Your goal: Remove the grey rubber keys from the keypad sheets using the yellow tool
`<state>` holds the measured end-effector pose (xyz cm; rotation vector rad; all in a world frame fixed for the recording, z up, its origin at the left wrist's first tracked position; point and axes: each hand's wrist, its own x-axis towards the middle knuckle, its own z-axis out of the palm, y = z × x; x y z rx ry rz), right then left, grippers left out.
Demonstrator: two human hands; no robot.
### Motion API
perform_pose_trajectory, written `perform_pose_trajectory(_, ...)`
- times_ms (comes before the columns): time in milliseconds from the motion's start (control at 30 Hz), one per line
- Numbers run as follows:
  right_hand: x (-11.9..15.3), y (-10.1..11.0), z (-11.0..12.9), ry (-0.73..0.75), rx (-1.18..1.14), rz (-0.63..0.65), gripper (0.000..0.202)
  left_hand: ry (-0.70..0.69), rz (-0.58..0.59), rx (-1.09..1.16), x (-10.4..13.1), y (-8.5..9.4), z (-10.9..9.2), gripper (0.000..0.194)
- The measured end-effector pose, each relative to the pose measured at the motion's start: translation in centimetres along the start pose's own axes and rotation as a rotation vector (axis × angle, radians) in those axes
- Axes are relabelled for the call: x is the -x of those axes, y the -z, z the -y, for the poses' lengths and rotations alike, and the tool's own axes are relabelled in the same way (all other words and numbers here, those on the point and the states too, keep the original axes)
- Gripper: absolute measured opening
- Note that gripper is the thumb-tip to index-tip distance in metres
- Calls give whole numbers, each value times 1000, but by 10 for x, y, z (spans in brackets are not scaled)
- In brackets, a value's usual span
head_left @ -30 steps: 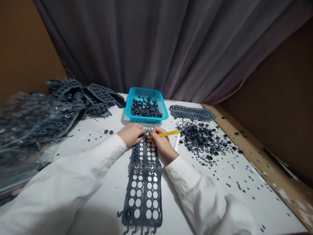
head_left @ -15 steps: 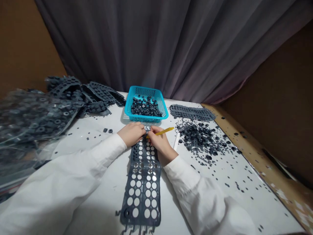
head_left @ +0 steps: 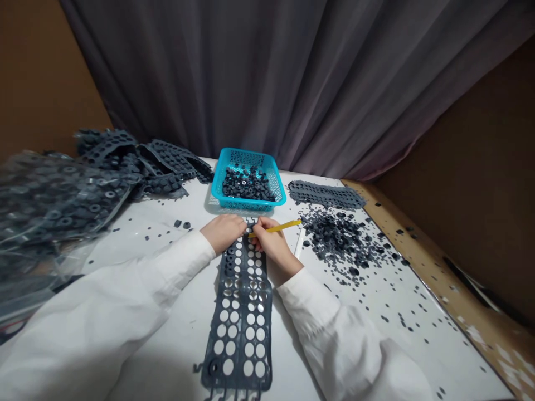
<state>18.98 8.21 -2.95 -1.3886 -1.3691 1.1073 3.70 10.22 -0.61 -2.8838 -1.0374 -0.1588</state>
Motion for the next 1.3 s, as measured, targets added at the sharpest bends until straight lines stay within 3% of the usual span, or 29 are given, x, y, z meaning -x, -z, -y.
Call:
perform_pose_trajectory(100, 0, 0, 1, -10, -13, 0, 15, 55, -22, 204, 1, -2, 7, 19)
perform_pose_trajectory(300, 2, 0, 4, -43, -30, 6, 14, 283, -216, 599, 1, -6, 13, 14)
perform_pose_trajectory(567, 0, -1, 4, -56, -41, -6, 13, 451, -334, 880, 0, -19, 28, 19)
perform_pose_trajectory(667, 0, -1, 3, -64, -53, -1, 13, 447, -328, 1041, 0, -22, 29, 20)
perform_pose_trajectory(833, 0, 0, 3, -61, -64, 7, 13, 449, -308, 1558, -4, -17, 18, 26)
perform_pose_trajectory(1033, 1, 2, 4, -88, -74, 13, 12, 460, -255, 2031, -3, -7, 16, 35)
perform_pose_trajectory(1300, 0, 1, 2, -95, -116, 17, 12, 443, -162, 2280, 0, -4, 14, 35)
